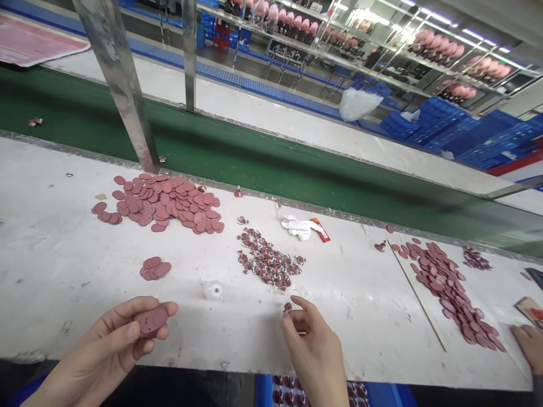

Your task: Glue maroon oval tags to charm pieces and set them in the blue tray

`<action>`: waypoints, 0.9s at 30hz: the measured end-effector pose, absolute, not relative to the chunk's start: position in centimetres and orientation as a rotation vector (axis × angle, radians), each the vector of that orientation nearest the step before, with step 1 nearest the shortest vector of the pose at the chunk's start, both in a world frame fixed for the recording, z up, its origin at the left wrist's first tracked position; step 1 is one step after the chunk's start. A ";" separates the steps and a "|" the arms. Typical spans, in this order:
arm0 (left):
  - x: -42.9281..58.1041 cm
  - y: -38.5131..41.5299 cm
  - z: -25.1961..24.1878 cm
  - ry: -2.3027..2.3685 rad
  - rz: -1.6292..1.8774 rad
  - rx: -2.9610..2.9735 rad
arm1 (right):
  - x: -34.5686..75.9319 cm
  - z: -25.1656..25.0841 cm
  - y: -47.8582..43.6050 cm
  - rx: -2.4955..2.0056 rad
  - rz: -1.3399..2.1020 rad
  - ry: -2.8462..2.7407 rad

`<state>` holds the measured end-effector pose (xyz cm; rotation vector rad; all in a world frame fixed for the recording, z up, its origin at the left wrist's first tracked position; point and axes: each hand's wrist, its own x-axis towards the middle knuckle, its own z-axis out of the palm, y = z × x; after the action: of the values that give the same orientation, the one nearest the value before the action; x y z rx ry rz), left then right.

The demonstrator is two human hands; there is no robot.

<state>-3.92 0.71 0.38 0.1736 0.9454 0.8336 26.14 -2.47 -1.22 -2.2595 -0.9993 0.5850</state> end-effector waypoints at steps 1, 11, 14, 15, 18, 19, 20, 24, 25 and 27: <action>-3.7 0.7 0.4 0.929 0.830 0.183 | 25.8 -1.3 -2.9 -2.226 0.611 -0.980; -2.8 0.5 0.3 0.922 0.790 0.234 | 28.5 -1.1 -3.8 -2.447 0.467 -0.864; -3.0 0.4 0.2 0.954 0.787 0.222 | 29.0 -1.1 -3.7 -2.465 0.529 -1.003; -3.0 0.4 0.2 0.956 0.784 0.219 | 28.8 -1.2 -3.7 -2.454 0.558 -1.058; -3.0 0.3 0.2 0.957 0.779 0.226 | 28.4 -1.8 -3.9 -2.403 0.613 -1.210; -3.0 0.2 0.3 0.959 0.780 0.228 | 28.5 -1.9 -4.0 -2.381 0.618 -1.258; -3.0 0.2 0.3 0.961 0.783 0.228 | 28.6 -2.1 -4.0 -2.357 0.616 -1.303; -2.9 0.2 0.3 0.943 0.798 0.221 | 30.2 -2.1 -3.9 -2.292 0.583 -1.432; -2.9 0.2 0.3 0.931 0.802 0.223 | 30.5 -2.0 -3.9 -2.283 0.582 -1.448; -2.7 0.1 0.1 0.907 0.806 0.224 | 30.5 -1.4 -4.1 -2.283 0.588 -1.449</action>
<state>-2.72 0.14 0.14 0.2242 0.9065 0.8064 30.48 -4.07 -1.45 -2.2829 -1.4492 0.5876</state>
